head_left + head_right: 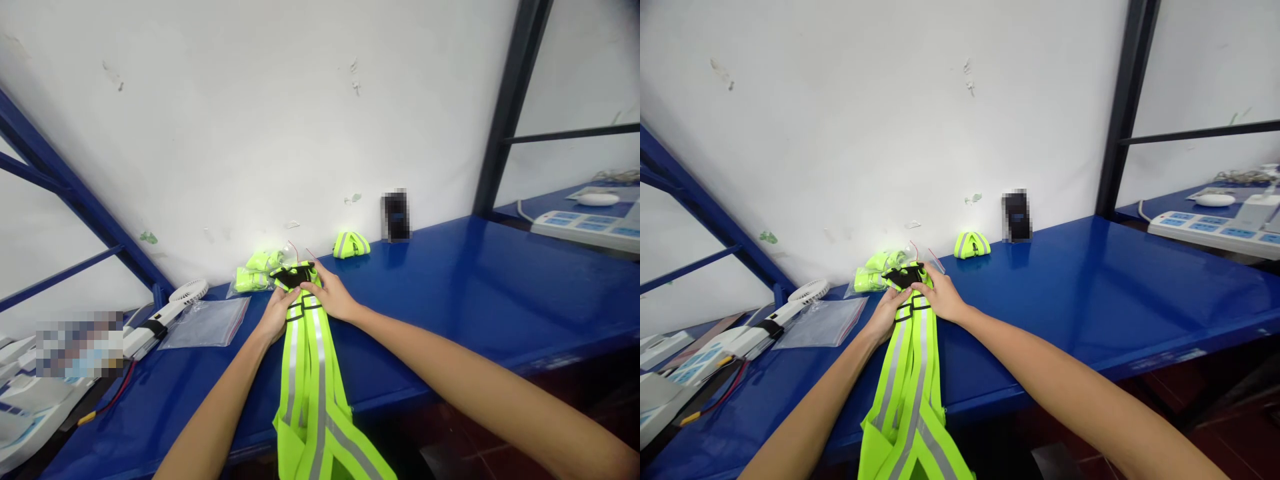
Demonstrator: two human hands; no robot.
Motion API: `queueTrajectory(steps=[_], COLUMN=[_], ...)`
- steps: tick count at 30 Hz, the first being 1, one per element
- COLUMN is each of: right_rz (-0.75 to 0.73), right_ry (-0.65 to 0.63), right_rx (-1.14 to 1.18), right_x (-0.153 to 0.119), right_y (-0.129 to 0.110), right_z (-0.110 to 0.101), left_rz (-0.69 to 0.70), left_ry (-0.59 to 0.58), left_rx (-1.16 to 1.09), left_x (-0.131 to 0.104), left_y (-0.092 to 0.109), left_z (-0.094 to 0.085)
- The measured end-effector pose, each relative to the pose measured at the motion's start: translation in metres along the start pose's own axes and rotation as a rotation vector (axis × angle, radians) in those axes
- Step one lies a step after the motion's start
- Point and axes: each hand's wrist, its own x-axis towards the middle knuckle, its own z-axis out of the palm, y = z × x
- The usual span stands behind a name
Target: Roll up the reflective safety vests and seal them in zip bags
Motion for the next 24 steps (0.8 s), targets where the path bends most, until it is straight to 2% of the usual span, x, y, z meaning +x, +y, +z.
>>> queueTrajectory(steps=[8, 14, 18, 21, 24], right_rz=[0.100, 0.251, 0.275, 0.367, 0.412], right_ry=[-0.038, -0.187, -0.169, -0.134, -0.114], right_rx=[0.189, 0.292, 0.263, 0.297, 0.331], right_x=[0.004, 0.007, 0.006, 0.005, 0.006], right_y=[0.005, -0.004, -0.009, -0.007, -0.006], right_z=[0.004, -0.002, -0.003, -0.002, -0.002], left_rz=[-0.023, 0.168, 0.233, 0.219, 0.125], left_ry=[-0.060, 0.110, 0.180, 0.270, 0.309], left_rx=[0.119, 0.170, 0.230, 0.220, 0.143], left_x=[-0.001, 0.008, 0.009, 0.008, 0.008], left_y=[0.004, 0.000, -0.003, -0.003, -0.003], left_z=[-0.002, -0.011, -0.015, -0.014, -0.012])
